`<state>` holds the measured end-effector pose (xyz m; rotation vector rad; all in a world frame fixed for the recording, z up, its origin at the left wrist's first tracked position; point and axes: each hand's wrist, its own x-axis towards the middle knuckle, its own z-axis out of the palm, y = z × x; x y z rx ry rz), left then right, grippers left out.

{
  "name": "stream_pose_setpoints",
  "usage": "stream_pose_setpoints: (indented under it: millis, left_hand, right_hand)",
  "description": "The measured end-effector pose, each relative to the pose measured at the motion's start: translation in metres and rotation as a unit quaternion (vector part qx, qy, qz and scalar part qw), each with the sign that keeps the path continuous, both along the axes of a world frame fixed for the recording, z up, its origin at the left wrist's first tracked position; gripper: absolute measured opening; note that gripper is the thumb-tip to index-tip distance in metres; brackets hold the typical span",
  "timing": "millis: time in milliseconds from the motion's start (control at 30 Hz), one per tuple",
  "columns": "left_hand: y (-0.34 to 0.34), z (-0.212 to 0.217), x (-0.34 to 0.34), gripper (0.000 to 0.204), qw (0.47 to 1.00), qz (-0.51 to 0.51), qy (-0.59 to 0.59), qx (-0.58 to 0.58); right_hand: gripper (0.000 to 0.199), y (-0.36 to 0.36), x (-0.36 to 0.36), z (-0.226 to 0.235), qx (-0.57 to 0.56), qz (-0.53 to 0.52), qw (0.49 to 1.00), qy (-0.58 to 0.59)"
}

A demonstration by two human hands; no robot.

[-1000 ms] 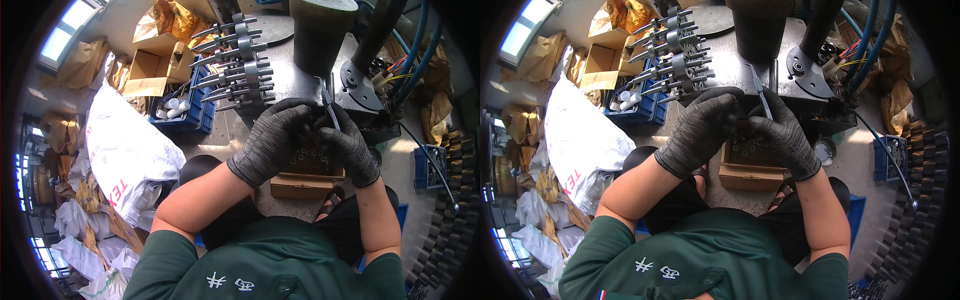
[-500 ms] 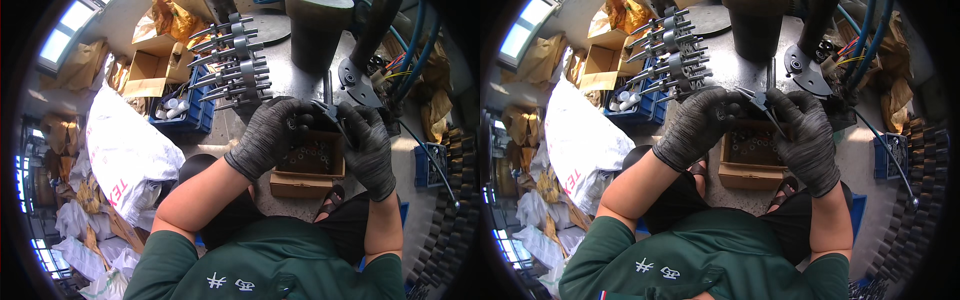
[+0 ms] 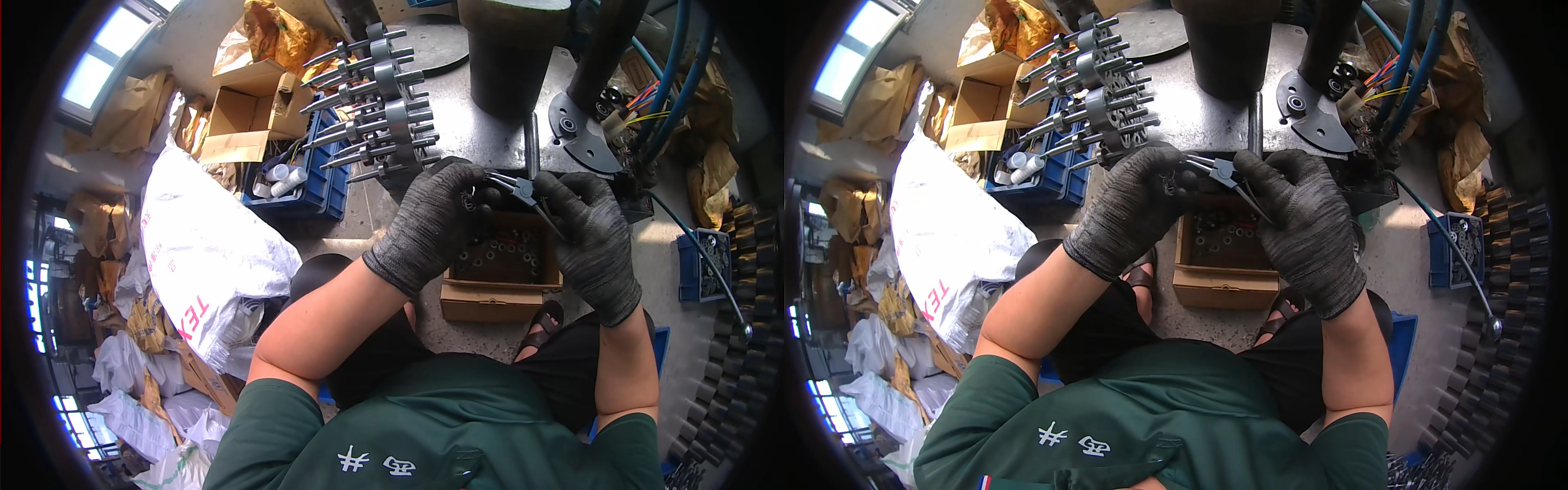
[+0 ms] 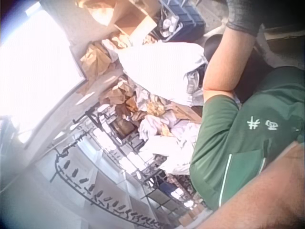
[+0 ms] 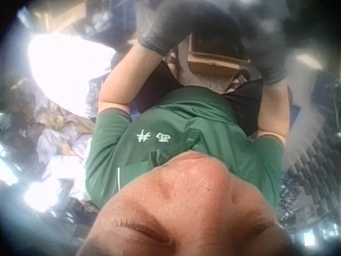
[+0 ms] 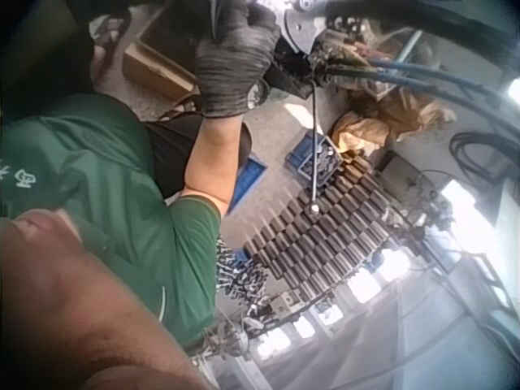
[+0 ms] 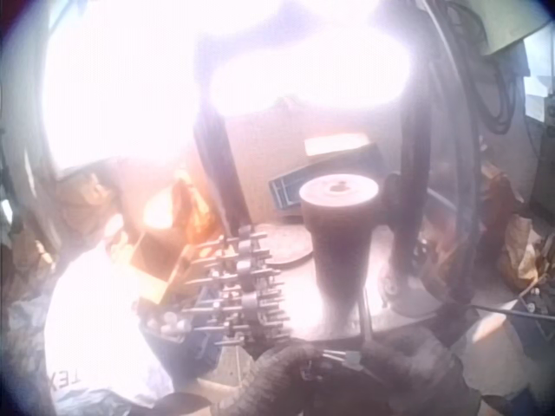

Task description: Manually operate a small hydraulic or manual press and use various hand tools to assemble or shape small metal industrial components.

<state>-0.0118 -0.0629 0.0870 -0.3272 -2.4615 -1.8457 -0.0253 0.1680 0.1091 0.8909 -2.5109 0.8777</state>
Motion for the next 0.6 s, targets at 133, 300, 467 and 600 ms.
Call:
stream_pose_setpoints:
  millis: [133,300,467,600]
  left_hand:
    - [0.001,0.002,0.003,0.015,0.990,-0.012,-0.049,0.131]
    - [-0.005,-0.017,-0.002,0.016,0.998,-0.010,0.047,0.027]
    - [0.001,-0.005,0.002,0.016,0.980,0.020,-0.072,0.183]
    - [-0.004,-0.008,0.002,0.012,0.996,-0.002,0.081,0.031]
  right_hand:
    - [0.062,0.001,0.000,-0.001,0.005,0.003,1.000,-0.006]
    - [0.062,-0.001,-0.001,0.000,0.010,0.007,1.000,0.001]
    - [0.062,-0.001,-0.002,-0.003,-0.003,0.006,1.000,-0.007]
    - [0.061,-0.003,-0.003,-0.001,0.008,0.013,1.000,0.002]
